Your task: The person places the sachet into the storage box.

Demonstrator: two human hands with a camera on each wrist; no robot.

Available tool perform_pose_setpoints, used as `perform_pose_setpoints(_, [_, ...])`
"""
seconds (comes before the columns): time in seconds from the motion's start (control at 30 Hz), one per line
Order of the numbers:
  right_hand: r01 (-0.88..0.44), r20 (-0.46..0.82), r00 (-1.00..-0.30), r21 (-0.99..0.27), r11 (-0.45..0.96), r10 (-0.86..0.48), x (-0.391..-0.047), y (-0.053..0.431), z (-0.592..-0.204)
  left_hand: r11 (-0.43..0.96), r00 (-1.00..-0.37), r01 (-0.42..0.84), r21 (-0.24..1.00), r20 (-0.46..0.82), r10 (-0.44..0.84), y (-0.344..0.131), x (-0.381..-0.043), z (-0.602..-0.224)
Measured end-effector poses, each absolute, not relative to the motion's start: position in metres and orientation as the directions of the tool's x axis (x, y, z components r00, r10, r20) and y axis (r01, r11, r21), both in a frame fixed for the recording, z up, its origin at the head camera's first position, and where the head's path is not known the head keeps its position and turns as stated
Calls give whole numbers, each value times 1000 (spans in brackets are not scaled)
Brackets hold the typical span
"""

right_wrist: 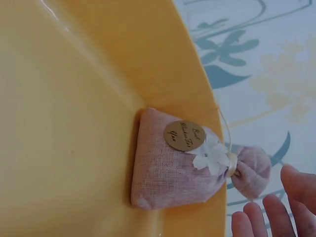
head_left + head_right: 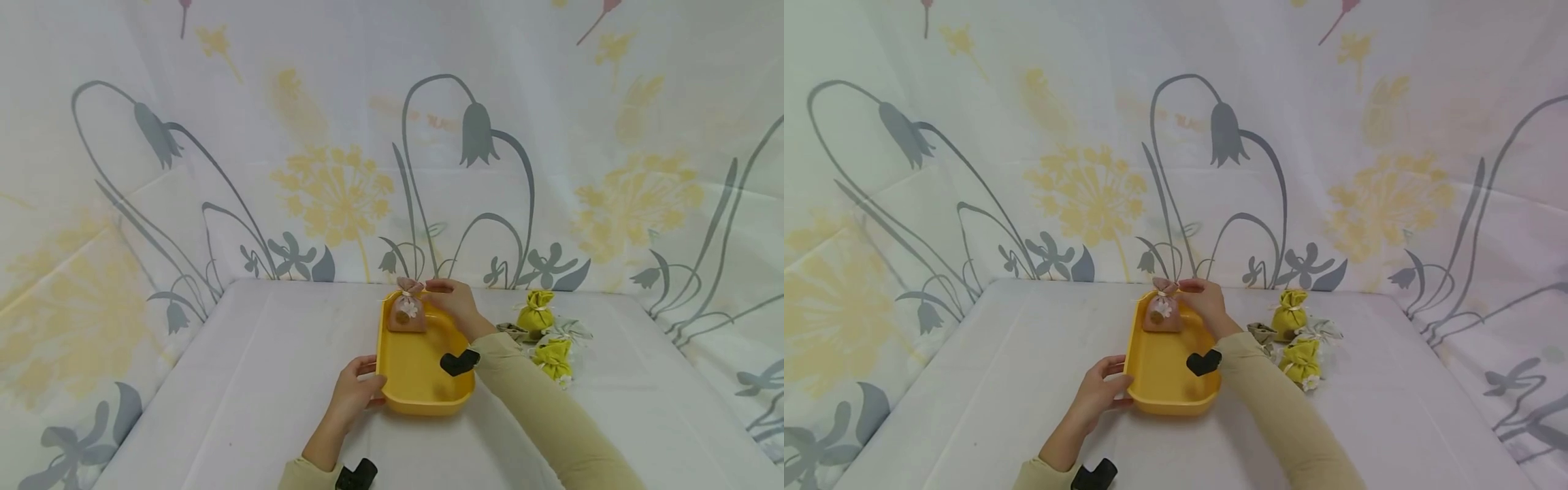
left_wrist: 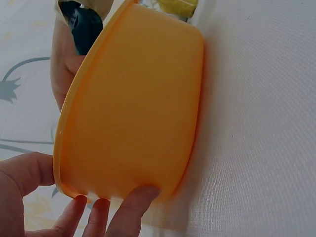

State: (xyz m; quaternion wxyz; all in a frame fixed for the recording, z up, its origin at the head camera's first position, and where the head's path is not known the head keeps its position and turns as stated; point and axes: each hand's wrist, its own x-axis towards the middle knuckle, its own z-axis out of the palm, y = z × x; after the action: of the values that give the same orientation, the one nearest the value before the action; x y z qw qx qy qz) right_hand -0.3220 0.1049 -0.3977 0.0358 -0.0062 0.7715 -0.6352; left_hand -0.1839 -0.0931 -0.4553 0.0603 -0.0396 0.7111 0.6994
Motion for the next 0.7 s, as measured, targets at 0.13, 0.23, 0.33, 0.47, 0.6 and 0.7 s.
perform_pose_setpoints(0.13, [16,-32,-994,-989,150,-103,-312,112,-397,16,-990,-141,990,-142,27,-93,-183,-455])
perform_pose_setpoints(0.23, [32,-48,-990,-993,118,-134,-302,116,-396,16,-990,-141,990,-141,28,-93,-182,-454])
perform_pose_setpoints(0.33, [31,-49,-986,-993,113,-162,-289,120,-394,16,-990,-138,990,-138,32,-93,-182,-454])
perform_pose_setpoints(0.47, [16,-40,-981,-992,125,-191,-271,124,-392,17,-989,-142,990,-142,33,-93,-183,-456])
perform_pose_setpoints(0.6, [8,-32,-980,-992,125,-195,-254,128,-391,22,-988,-151,988,-151,29,-94,-184,-458])
perform_pose_setpoints(0.7, [24,-45,-984,-992,125,-172,-243,132,-390,31,-987,-157,987,-158,26,-93,-185,-459])
